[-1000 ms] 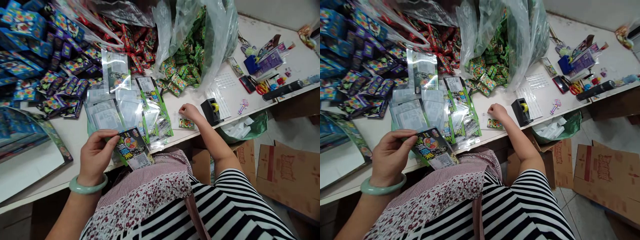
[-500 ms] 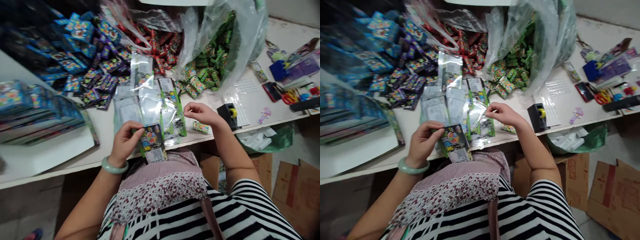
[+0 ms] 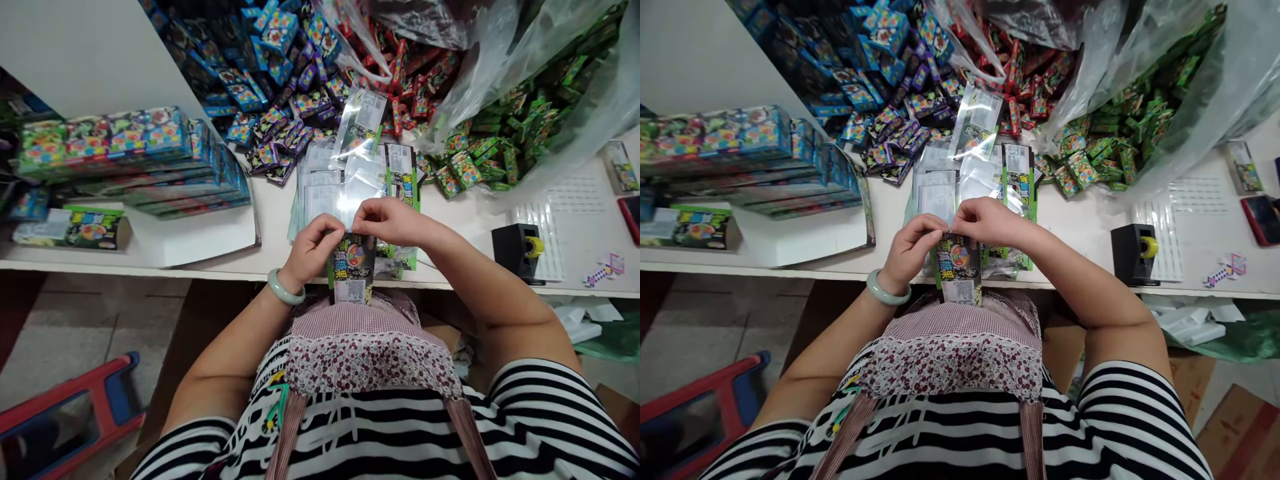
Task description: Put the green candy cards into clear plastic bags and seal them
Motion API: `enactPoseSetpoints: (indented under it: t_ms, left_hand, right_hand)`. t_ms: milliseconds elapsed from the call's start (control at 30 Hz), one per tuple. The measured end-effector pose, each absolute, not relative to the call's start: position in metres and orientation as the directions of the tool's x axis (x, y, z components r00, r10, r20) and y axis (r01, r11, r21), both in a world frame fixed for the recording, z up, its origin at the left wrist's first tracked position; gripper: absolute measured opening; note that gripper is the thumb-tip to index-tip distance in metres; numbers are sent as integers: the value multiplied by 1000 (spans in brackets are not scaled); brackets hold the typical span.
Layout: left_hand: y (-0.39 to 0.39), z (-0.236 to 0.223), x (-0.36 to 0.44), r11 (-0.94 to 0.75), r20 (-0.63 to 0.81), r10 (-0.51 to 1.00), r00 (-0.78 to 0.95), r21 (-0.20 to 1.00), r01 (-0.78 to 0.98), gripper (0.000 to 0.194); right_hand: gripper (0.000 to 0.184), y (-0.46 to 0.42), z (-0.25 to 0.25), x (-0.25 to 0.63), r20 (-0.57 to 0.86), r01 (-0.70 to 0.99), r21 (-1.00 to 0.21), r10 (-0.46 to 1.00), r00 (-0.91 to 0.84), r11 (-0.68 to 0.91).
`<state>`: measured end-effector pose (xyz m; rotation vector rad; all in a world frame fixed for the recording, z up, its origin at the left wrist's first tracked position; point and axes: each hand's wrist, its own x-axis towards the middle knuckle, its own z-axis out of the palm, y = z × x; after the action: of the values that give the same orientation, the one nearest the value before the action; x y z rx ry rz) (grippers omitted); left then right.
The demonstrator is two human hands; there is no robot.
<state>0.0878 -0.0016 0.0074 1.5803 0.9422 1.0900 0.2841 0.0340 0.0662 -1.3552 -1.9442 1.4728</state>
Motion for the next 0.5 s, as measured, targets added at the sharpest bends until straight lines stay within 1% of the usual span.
enactPoseSetpoints:
  t_ms: [167,333,433,500]
  left_hand:
    - [-2,7,91,-265,241,928,285,963,47,17]
    - [-5,4,96,-275,246,943,224,956,106,15]
    - [-5,2,97,-297,270,944,189,946,133,18]
    - [-7,-1,95,-297,275,946,172,948,117,22]
  right_hand:
    - [10,35,69,280,-284,523,-852,839,-464,1]
    - [10,33,69,279,-284,532,-846,864,-416,-22]
    - [11,35,61,279,-356,484,-864,847,-395,-137]
    - [11,38,55,277,-433,400,-876,807,-402,-270]
